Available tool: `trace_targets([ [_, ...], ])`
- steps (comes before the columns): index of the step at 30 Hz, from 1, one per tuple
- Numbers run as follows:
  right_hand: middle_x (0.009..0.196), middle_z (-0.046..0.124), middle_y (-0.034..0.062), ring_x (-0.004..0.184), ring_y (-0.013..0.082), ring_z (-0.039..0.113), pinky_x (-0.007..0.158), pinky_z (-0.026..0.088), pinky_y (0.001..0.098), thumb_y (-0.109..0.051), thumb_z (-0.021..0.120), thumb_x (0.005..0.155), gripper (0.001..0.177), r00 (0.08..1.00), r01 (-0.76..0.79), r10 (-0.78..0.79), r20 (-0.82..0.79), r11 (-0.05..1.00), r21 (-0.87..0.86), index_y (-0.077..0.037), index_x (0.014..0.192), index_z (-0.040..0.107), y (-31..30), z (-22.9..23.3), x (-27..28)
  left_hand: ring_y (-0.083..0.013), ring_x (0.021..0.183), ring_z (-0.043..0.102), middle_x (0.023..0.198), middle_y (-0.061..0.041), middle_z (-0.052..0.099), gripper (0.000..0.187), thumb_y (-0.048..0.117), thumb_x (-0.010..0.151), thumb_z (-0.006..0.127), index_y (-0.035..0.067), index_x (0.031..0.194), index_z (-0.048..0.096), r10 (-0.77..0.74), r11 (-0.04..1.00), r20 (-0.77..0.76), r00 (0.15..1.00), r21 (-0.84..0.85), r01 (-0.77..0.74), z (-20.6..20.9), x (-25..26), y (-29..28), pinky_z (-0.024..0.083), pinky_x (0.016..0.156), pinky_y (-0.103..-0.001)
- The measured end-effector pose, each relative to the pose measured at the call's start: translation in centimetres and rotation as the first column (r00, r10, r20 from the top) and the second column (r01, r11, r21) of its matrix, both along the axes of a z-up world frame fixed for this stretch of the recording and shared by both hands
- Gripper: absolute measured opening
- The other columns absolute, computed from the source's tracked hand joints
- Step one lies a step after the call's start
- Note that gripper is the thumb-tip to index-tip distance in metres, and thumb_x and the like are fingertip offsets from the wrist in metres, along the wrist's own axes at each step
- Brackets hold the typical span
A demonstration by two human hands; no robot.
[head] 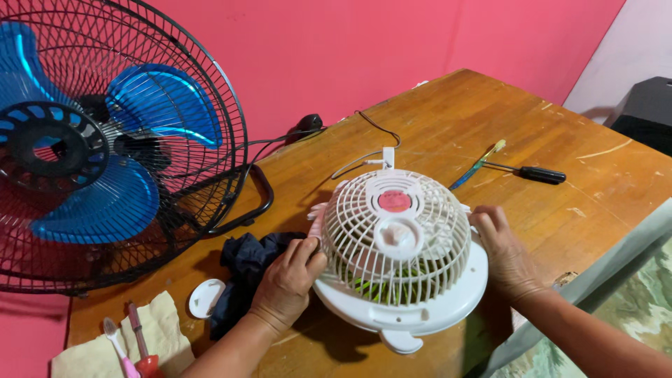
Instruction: The person assembles a small white and green electric fan on a wooden table. They attach the front grille to the fan body, then use a screwdriver to tighten screws around the grille perimeter to secure it in place.
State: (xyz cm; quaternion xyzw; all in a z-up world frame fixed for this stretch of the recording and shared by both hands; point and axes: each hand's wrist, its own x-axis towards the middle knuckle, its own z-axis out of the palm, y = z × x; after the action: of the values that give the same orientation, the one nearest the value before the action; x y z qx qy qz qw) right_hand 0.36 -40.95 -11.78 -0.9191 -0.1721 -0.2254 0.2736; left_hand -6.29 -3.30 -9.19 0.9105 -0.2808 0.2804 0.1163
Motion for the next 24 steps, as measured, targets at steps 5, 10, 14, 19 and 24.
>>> trace_targets([
  [5, 0.133, 0.052, 0.0131, 0.104, 0.0419, 0.063, 0.085, 0.053, 0.0494, -0.014, 0.063, 0.087, 0.038, 0.992, 0.004, -0.016, -0.125, 0.996, -0.094, -0.015, 0.124, 0.054, 0.1, 0.1, 0.6, -0.0332, 0.11, 0.058, 0.118, -0.012, 0.057, 0.032, -0.006, 0.072, 0.06, 0.007, 0.101, 0.059, 0.046, 0.998, -0.015, 0.999, 0.048, -0.045, -0.9, 1.6, 0.3, 0.057, 0.084, -0.04],
  [10, 0.135, 0.051, 0.014, 0.108, 0.0429, 0.063, 0.088, 0.053, 0.0486, -0.007, 0.061, 0.085, 0.043, 0.995, 0.016, -0.029, -0.101, 0.992, -0.128, -0.016, 0.127, 0.053, 0.3, 0.3, 1.6, -0.0339, 0.117, 0.057, 0.122, -0.012, 0.055, 0.035, -0.006, 0.074, 0.059, 0.007, 0.106, 0.057, 0.07, 0.997, -0.082, 0.994, 0.026, -0.068, -0.3, 2.8, 0.3, 0.055, 0.088, -0.041],
  [14, 0.137, 0.051, 0.0152, 0.108, 0.0435, 0.063, 0.089, 0.054, 0.0484, -0.004, 0.06, 0.086, 0.049, 0.993, 0.021, -0.035, -0.116, 0.993, -0.119, -0.016, 0.132, 0.052, 0.3, 0.3, 0.8, -0.0353, 0.121, 0.055, 0.127, -0.012, 0.053, 0.045, -0.01, 0.073, 0.058, 0.007, 0.116, 0.055, 0.128, 0.988, -0.178, 0.976, -0.063, -0.141, 0.2, 1.8, 0.1, 0.053, 0.092, -0.043],
  [19, 0.136, 0.05, 0.0166, 0.1, 0.0391, 0.065, 0.086, 0.055, 0.0453, 0.001, 0.059, 0.08, 0.06, 0.983, 0.068, -0.062, -0.173, 0.997, 0.026, -0.017, 0.137, 0.05, 0.3, 0.5, -0.8, -0.0385, 0.124, 0.049, 0.133, -0.015, 0.05, 0.067, -0.005, 0.065, 0.065, 0.005, 0.129, 0.05, 0.199, 0.939, -0.305, 0.931, -0.213, -0.27, -0.1, 0.8, 0.9, 0.043, 0.102, -0.046],
  [24, 0.124, 0.062, 0.0145, 0.09, 0.0301, 0.071, 0.084, 0.058, 0.0414, 0.006, 0.048, 0.084, 0.055, 0.969, 0.146, -0.096, -0.229, 0.966, 0.213, -0.014, 0.135, 0.057, -0.2, -0.5, -2.1, -0.0317, 0.126, 0.05, 0.127, -0.009, 0.06, 0.053, 0.012, 0.078, 0.075, 0.014, 0.129, 0.061, 0.397, 0.91, -0.441, 0.805, 0.075, -0.408, -1.2, 1.1, 4.1, 0.037, 0.111, -0.045],
])
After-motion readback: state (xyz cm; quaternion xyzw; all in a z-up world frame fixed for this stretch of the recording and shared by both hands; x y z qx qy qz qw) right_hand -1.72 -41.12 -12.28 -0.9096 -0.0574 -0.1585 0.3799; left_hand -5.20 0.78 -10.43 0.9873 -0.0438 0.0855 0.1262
